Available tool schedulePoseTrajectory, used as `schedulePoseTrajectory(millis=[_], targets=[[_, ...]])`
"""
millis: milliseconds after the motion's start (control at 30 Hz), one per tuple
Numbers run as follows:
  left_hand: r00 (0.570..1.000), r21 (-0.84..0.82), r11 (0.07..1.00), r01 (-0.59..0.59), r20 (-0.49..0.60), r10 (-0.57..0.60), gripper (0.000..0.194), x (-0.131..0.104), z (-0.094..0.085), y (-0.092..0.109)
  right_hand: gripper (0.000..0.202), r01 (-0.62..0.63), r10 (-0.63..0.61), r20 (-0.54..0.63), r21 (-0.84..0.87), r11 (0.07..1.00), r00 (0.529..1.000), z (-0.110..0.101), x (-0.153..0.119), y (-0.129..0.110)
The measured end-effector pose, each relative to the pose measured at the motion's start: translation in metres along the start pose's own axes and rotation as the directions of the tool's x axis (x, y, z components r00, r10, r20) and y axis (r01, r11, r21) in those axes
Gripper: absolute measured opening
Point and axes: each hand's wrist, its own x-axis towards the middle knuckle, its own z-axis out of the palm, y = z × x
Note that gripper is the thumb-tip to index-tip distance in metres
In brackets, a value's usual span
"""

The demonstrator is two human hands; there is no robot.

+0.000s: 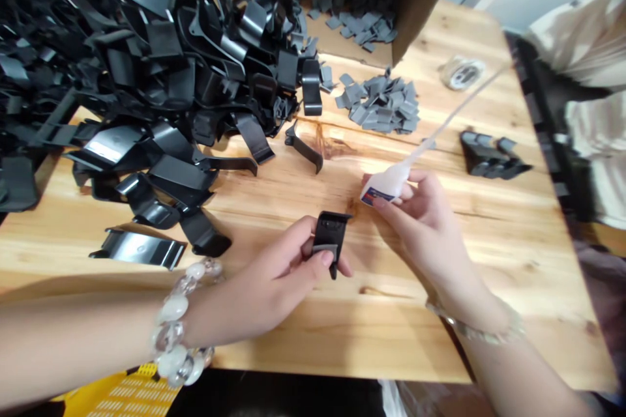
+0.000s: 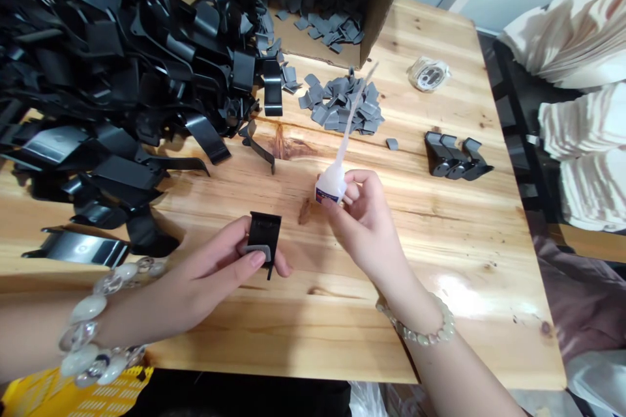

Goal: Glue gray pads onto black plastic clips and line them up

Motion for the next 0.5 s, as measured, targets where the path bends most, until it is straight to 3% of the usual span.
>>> schedulePoseTrajectory(millis=[233,333,400,433,500], targets=[[1.000,-0.148,0.989,-0.010,-0.023,0.006,0.018,0.002,0.002,-0.009,0.034,0.022,-0.020,0.036,-0.042,0.999,0.999,-0.001,0.008,0.004],[0.999,-0.273,0.961,0.029,-0.027,-0.038,0.022,0.004,0.004,-0.014,0.041,0.047,-0.048,0.003,-0.266,0.963,0.999,-0.014,0.007,-0.005],[0.998,-0.316,0.948,0.045,-0.025,-0.056,0.021,0.004,0.004,-0.015,0.034,0.048,-0.064,-0.017,-0.491,0.870,0.998,-0.023,0.001,-0.016],[0.998,-0.323,0.945,0.054,-0.020,-0.064,0.021,0.005,0.005,-0.015,0.028,0.044,-0.046,0.011,-0.556,0.830,0.999,-0.025,-0.004,-0.023],[0.997,-0.324,0.944,0.066,-0.007,-0.072,0.020,0.005,0.005,-0.014,0.020,0.045,0.038,0.140,-0.545,0.837,0.989,-0.023,-0.015,-0.034]])
